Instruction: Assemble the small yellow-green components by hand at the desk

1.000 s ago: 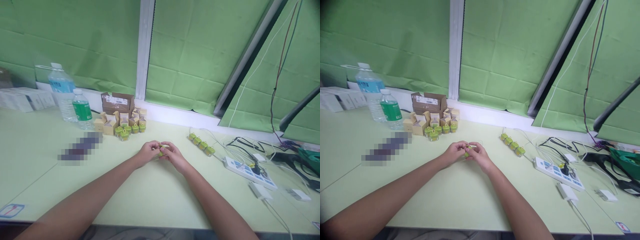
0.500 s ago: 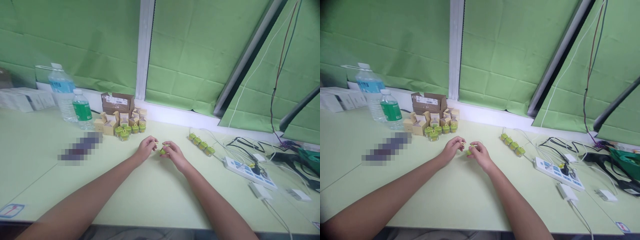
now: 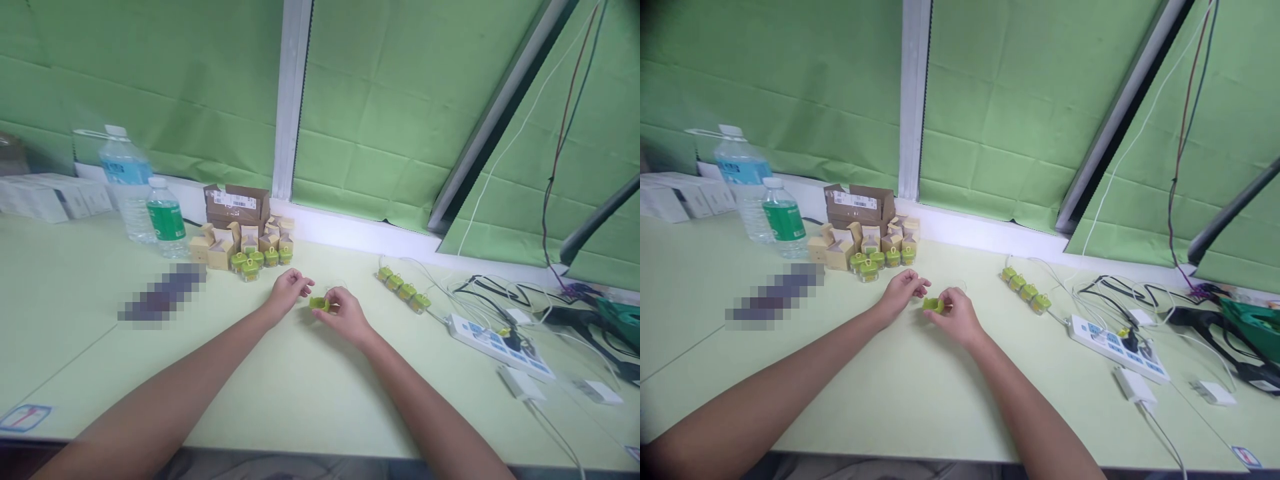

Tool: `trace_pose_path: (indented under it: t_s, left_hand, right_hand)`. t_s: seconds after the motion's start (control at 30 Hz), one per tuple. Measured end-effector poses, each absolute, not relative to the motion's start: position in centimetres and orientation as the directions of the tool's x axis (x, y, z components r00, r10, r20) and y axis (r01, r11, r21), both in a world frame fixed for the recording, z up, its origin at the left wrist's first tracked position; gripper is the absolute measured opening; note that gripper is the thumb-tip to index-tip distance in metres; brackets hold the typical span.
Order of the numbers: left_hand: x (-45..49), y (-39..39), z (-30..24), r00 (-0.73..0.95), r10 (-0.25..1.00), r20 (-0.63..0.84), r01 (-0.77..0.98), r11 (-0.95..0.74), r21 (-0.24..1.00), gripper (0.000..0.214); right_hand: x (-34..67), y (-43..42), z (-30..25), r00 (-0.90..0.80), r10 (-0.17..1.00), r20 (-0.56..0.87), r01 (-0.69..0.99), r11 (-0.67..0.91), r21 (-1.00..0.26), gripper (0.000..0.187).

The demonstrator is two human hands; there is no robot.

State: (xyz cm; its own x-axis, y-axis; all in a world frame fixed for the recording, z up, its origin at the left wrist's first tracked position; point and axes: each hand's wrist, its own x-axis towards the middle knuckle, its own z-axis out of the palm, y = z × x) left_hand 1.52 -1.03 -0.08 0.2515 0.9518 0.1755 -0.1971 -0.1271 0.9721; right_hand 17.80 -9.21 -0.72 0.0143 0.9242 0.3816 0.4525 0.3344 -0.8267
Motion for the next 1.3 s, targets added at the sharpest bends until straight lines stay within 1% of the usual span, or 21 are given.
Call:
trace_pose_path:
  t_s: [0.13,0.23,0.33,0.43,0.5,0.63,0.73,0.87,1.03,1.17,1.3]
  left_hand:
    - [1.4,-0.8,0.0,0.196,0.967,0.161,-0.207,-0.119,0.971,0.025]
    - [1.4,-0.7,0.0,0.169,0.973,0.156,-0.202,-0.121,0.972,0.027]
    - [1.3,-0.5,-0.2,0.141,0.978,0.152,-0.202,-0.122,0.972,0.027]
    - [1.3,-0.3,-0.3,0.124,0.981,0.147,-0.188,-0.122,0.975,0.029]
    - [1.2,-0.3,-0.3,0.142,0.978,0.153,-0.177,-0.127,0.976,0.031]
    - [1.1,-0.2,-0.3,0.187,0.974,0.131,-0.168,-0.100,0.981,0.026]
    - [1.1,0.0,-0.5,0.223,0.970,0.098,-0.228,-0.046,0.973,0.027]
    - [1.0,0.0,-0.5,0.258,0.963,0.083,-0.284,-0.007,0.959,0.028]
    - [1.0,-0.2,-0.3,0.224,0.967,0.123,-0.277,-0.058,0.959,0.027]
    - [1.0,-0.2,-0.3,0.204,0.968,0.147,-0.238,-0.097,0.966,0.033]
    - [1.0,-0.1,-0.3,0.184,0.972,0.144,-0.181,-0.110,0.977,0.037]
  right_hand:
    - [17.7,-9.2,-1.1,-0.097,0.850,0.517,0.601,0.464,-0.650,0.027]
    - [17.5,-9.4,-1.3,-0.181,0.802,0.569,0.675,0.522,-0.522,0.024]
    - [17.5,-9.3,-1.5,-0.213,0.772,0.598,0.699,0.549,-0.459,0.022]
    - [17.7,-9.0,-1.9,-0.211,0.753,0.623,0.716,0.553,-0.426,0.020]
    - [17.8,-8.7,-2.1,-0.214,0.746,0.631,0.730,0.551,-0.404,0.018]
    - [18.0,-8.3,-2.5,-0.253,0.735,0.629,0.746,0.563,-0.357,0.016]
    - [17.9,-8.2,-2.6,-0.273,0.733,0.624,0.757,0.564,-0.331,0.013]
    - [17.7,-8.4,-2.5,-0.281,0.737,0.614,0.748,0.570,-0.341,0.011]
    - [17.5,-8.7,-2.4,-0.316,0.722,0.615,0.719,0.605,-0.342,0.014]
    - [17.3,-8.6,-2.4,-0.348,0.743,0.572,0.724,0.600,-0.339,0.011]
    - [17.2,-8.4,-1.9,-0.387,0.739,0.552,0.745,0.603,-0.284,0.007]
